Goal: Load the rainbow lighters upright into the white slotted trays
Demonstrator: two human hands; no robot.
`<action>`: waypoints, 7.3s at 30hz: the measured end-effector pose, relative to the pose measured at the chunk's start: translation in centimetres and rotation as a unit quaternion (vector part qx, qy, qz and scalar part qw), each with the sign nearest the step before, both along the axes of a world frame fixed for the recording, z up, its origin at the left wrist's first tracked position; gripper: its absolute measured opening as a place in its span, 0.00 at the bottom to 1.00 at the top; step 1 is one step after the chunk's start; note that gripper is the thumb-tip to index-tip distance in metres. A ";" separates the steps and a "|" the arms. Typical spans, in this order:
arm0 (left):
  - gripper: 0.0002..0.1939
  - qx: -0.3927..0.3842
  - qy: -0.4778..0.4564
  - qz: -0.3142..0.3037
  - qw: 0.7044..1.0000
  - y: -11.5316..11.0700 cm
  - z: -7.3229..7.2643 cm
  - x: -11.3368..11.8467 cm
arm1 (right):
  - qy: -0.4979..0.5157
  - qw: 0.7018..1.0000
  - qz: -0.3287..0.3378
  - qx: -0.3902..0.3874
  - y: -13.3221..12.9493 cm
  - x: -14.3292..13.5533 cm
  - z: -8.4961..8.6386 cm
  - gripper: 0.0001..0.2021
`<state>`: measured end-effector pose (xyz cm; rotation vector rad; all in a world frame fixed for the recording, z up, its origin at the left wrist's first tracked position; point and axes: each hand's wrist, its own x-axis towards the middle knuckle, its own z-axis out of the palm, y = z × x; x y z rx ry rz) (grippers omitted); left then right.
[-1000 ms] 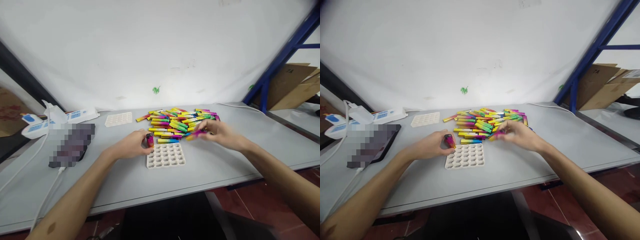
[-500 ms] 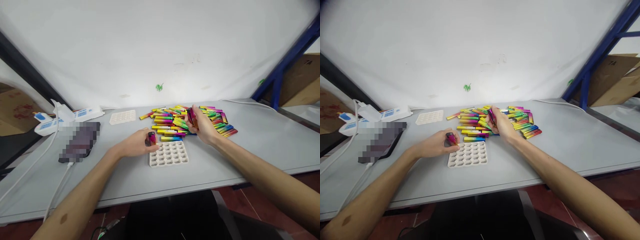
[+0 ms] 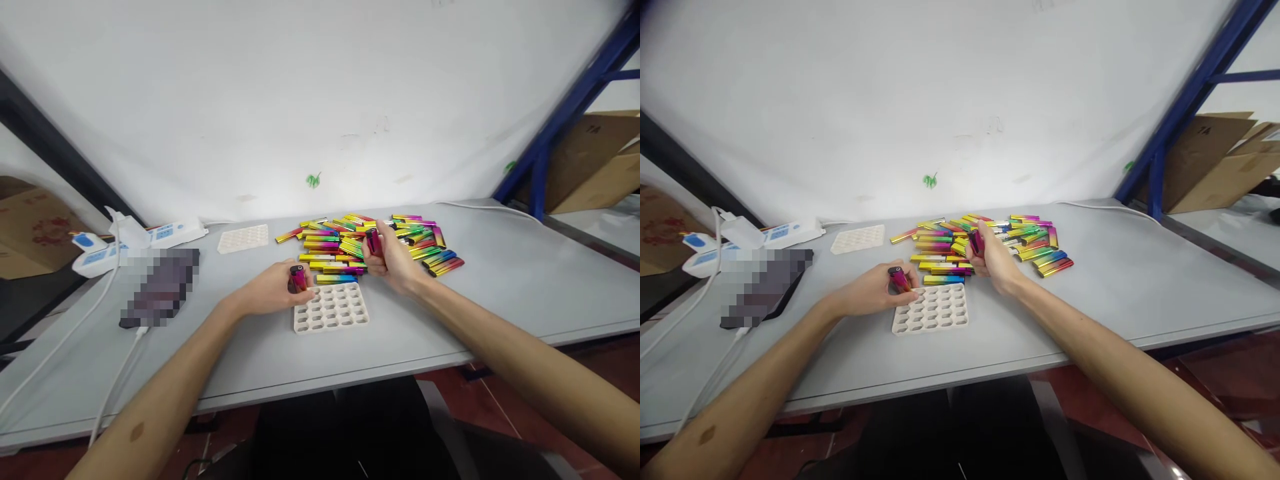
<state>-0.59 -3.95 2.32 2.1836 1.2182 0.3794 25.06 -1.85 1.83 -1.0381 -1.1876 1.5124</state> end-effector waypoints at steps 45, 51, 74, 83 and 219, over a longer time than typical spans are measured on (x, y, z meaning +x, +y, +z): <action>0.11 0.010 0.003 0.002 1.000 -0.2 0.4 0.2 | 0.009 0.999 -0.047 0.018 0.0 -0.1 -0.2 0.27; 0.11 0.022 0.005 -0.001 1.000 -0.3 0.4 0.3 | -0.071 0.977 -0.067 0.188 0.6 0.4 -1.1 0.23; 0.13 0.041 -0.034 -0.022 0.998 -0.2 0.3 0.8 | -0.302 0.859 0.068 0.408 -1.9 -2.7 -0.5 0.07; 0.18 0.028 -0.019 0.011 0.999 0.2 -0.3 0.5 | -0.387 0.783 0.058 0.484 -1.3 -1.3 -0.2 0.08; 0.16 0.042 -0.107 0.053 0.992 0.0 -1.5 1.7 | -0.414 0.792 0.064 0.445 -1.4 -0.5 0.0 0.13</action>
